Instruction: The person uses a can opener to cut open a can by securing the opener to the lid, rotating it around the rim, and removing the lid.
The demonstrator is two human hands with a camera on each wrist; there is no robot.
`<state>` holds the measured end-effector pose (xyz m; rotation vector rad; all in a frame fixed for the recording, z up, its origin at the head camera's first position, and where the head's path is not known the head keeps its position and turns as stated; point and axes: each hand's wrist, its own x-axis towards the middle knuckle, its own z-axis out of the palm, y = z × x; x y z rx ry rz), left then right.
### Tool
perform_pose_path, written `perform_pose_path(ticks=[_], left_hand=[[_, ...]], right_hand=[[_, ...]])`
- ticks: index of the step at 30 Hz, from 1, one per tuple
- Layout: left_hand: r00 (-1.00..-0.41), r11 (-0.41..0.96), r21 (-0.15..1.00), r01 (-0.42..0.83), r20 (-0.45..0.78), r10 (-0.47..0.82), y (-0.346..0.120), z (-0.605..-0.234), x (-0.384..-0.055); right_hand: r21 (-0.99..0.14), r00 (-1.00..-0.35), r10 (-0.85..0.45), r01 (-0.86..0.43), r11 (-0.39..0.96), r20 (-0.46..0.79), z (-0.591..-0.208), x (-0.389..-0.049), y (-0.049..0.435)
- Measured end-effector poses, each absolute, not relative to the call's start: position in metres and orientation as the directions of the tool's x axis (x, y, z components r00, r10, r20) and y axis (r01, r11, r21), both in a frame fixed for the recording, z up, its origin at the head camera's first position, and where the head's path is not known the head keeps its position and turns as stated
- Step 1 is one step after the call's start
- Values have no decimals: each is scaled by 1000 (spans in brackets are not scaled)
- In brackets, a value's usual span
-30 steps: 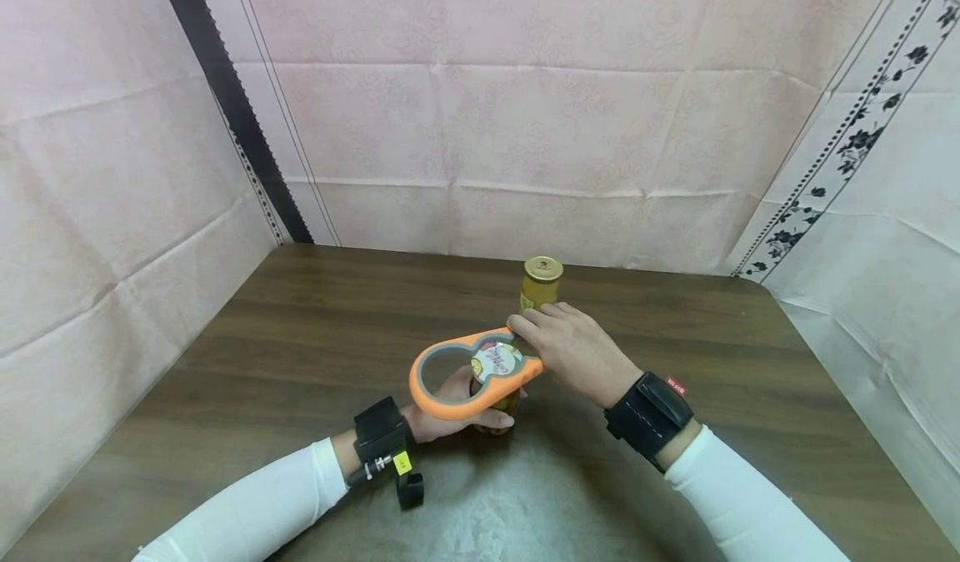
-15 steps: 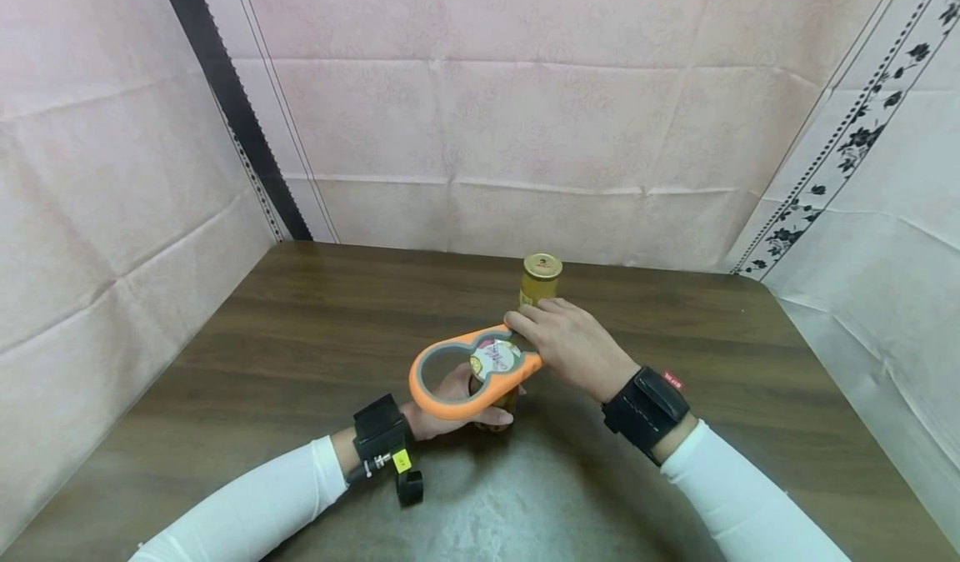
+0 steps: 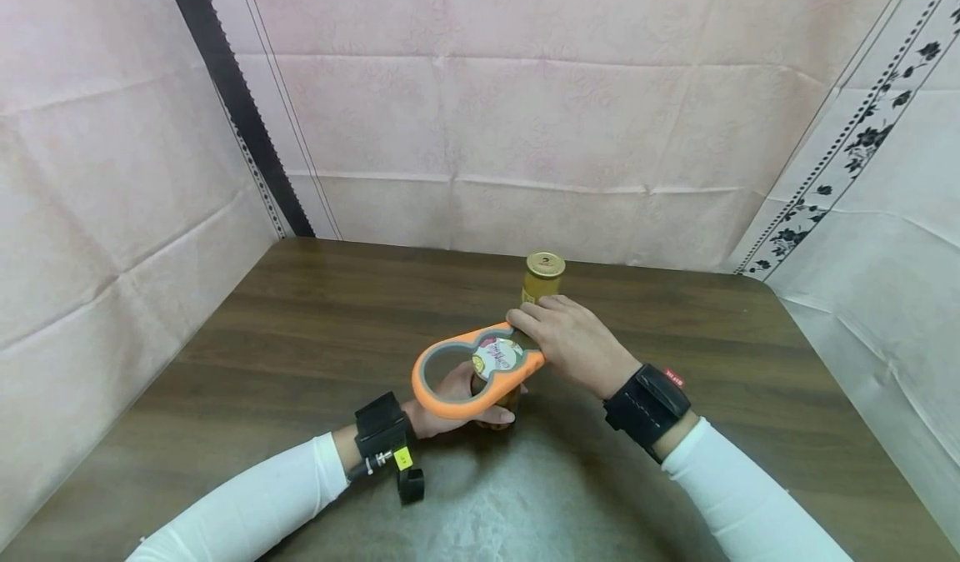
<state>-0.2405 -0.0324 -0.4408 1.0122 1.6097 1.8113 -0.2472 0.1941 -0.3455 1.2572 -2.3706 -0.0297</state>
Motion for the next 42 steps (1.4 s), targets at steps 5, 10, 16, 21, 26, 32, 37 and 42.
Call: perform_pose_path(ticks=[5,10,16,21,26,32,37,42], left_hand=[[-599,-124,979,163,198,776,-32,-440,-241],[-584,-131,982,136,186,790,-32,-442,-242],[-576,-153,982,108,187,796,-33,-444,-241],[-595,-113,977,183,202,778,-32,-444,-241],[-597,-121,973,196,217,772,-32,-445,-242],[-602,-122,967,225,236,763,-32,-445,-242],[-625,-97,939,329,294,723,-31,-446,-242],[-625,-100,944,315,286,726,-32,-443,-241]], right_hand=[[220,-481,-790,-782,583,380,-345,-248,194],[219,-482,-791,-783,582,377,-345,-249,195],[223,-474,-796,-787,575,377,-346,-249,193],[237,-458,-799,-788,568,390,-347,-250,193],[231,-460,-797,-789,569,391,-347,-250,193],[232,-466,-796,-786,573,387,-346,-251,192],[232,-475,-796,-783,577,375,-346,-251,192],[220,-478,-791,-784,580,382,-346,-252,191]])
